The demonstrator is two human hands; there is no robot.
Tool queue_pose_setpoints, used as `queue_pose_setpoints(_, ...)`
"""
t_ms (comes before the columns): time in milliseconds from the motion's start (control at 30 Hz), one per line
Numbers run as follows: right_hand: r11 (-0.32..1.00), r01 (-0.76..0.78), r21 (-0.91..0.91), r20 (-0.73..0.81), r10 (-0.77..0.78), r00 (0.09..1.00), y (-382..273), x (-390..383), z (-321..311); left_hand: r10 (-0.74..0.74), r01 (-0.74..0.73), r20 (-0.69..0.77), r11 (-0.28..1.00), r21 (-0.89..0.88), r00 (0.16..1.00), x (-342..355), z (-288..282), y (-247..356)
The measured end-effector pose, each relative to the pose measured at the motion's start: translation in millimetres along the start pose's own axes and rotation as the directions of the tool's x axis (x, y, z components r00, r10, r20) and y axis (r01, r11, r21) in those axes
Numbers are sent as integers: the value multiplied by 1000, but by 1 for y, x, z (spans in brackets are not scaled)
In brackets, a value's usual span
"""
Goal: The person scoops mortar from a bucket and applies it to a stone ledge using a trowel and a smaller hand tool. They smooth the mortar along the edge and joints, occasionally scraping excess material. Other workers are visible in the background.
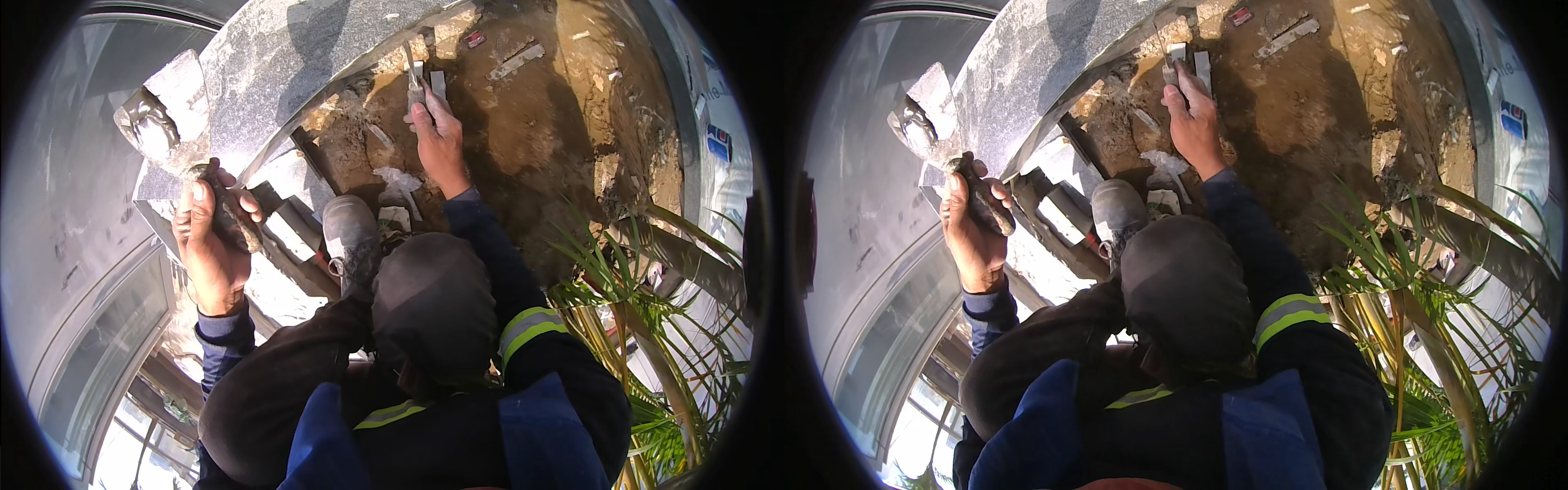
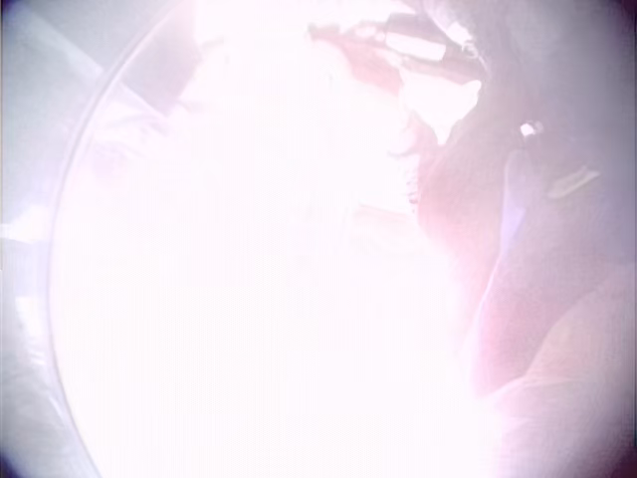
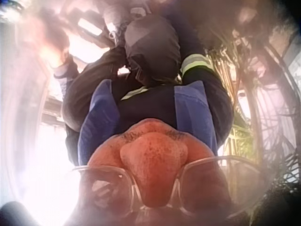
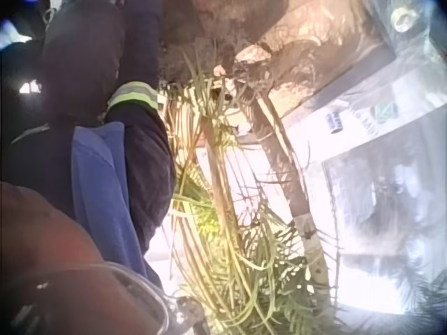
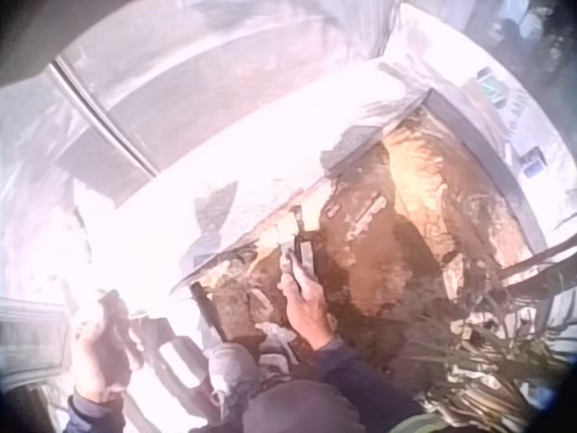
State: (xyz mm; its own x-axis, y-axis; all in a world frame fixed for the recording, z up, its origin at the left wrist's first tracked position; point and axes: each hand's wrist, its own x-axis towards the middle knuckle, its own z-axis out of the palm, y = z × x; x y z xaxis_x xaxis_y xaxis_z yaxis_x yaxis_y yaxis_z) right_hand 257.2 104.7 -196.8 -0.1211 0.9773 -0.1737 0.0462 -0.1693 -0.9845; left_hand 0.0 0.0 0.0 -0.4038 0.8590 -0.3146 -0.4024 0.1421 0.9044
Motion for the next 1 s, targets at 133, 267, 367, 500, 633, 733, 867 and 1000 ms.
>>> queue_pose_setpoints(133, 998, 44, 37, 14, -45, 999, -7, 1, 15, -9, 9, 15, 1000, 2, 1000, -1, 1, 0)
queue_pose_setpoints(267, 976, 165, -138, -2, -167, 986, -9, -3, 40, 7, -7, 32, 1000, -1, 999, -1, -3, 0)
queue_pose_setpoints(367, 968, 223, -116, -24, -227, 974, 4, -5, 64, 7, -7, 5, 1000, 0, 1000, -5, -3, 3)
queue_pose_setpoints(500, 985, 170, -19, -64, -171, 983, 21, -4, 78, 6, -6, 22, 1000, -13, 1000, -5, -6, -1)
queue_pose_setpoints(633, 993, 87, 84, -26, -85, 996, 27, -13, 80, -6, 6, 10, 1000, -19, 1000, -6, -3, 0)
queue_pose_setpoints(733, 994, 69, 80, -8, -68, 998, 24, -23, 71, -6, 6, 3, 1000, -14, 1000, -6, 1, 1)
queue_pose_setpoints(867, 993, 110, -42, 19, -109, 994, 9, -34, 42, -13, 12, 48, 999, 31, 999, -4, -2, -3)
queue_pose_setpoints(1000, 914, 290, -285, 9, -300, 954, -28, -24, 9, 15, -15, 5, 1000, 2, 1000, -6, 1, 0)
